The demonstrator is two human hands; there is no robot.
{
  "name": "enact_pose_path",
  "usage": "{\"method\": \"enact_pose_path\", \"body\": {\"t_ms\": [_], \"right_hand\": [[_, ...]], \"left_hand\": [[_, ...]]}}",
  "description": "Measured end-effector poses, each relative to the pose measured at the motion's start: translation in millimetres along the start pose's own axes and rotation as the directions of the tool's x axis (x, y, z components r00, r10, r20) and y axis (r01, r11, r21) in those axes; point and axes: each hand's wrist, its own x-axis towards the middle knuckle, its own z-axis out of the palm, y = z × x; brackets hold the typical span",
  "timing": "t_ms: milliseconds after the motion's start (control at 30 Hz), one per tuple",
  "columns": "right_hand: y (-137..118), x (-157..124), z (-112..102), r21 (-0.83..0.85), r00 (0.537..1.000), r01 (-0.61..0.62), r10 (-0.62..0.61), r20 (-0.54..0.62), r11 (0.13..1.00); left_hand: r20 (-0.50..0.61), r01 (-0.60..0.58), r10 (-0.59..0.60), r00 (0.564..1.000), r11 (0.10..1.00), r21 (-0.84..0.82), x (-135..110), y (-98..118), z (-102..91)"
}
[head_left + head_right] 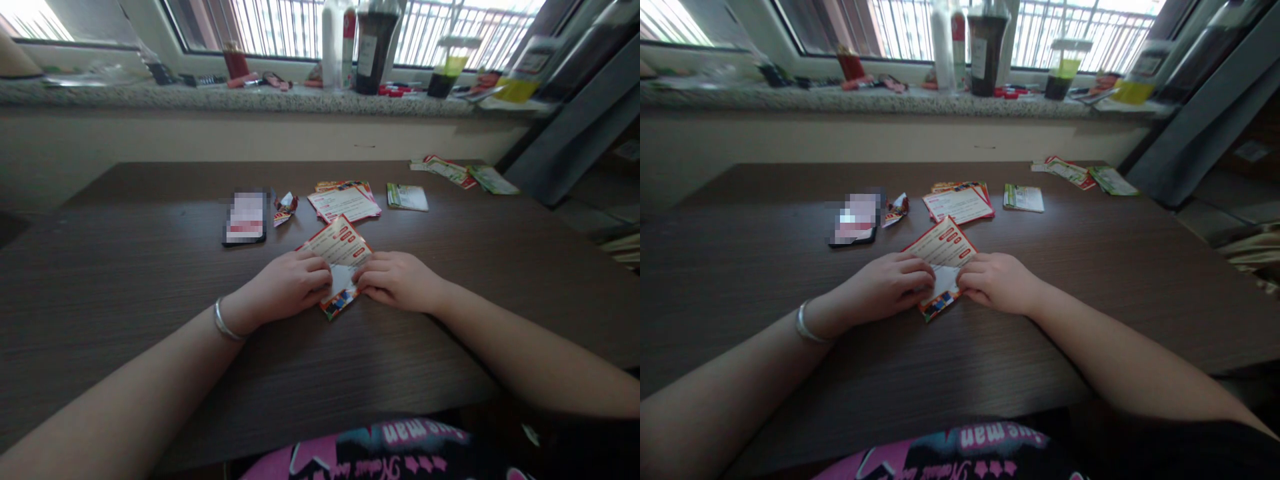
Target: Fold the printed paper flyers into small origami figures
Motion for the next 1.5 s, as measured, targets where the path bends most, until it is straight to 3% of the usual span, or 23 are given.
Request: {"method": "enact_pose_path", "body": {"t_ms": [200,467,633,833,1133,1300,1500], "right_hand": [[-2,2,0,-0.034,0.996,-0.086,0.085,-0.022,0.996],[0,1,-3,-0.029,0.997,-0.074,0.075,0.010,0.997],[0,0,-2,-0.039,0.996,-0.084,0.085,0.024,0.996],[-2,2,-2,0.042,0.986,-0.166,0.165,0.009,0.985],[-4,5,-1,0.079,0.978,-0.206,0.207,-0.010,0.975],[-4,5,-3,0.082,0.976,-0.217,0.218,-0.007,0.973],[-8,5,-7,0.072,0.977,-0.213,0.214,-0.008,0.974]], "left_hand": [[-0.020,-0.011,0.010,1.000,0.999,-0.032,0,-3,3.9],[0.022,0.042,-0.039,0.999,0.989,-0.145,0,-9,7.2],[0.028,0.004,0.000,1.000,0.988,-0.157,0,-3,1.5],[0.103,0.046,-0.023,0.994,0.973,-0.227,0,2,-9.9],[0.084,0.094,-0.089,0.993,0.994,-0.059,4,15,-5.9],[0.064,0.089,-0.085,0.994,0.995,-0.050,7,20,-4.7],[0.015,0.231,-0.231,0.973,0.964,-0.134,7,21,-3.8]]}}
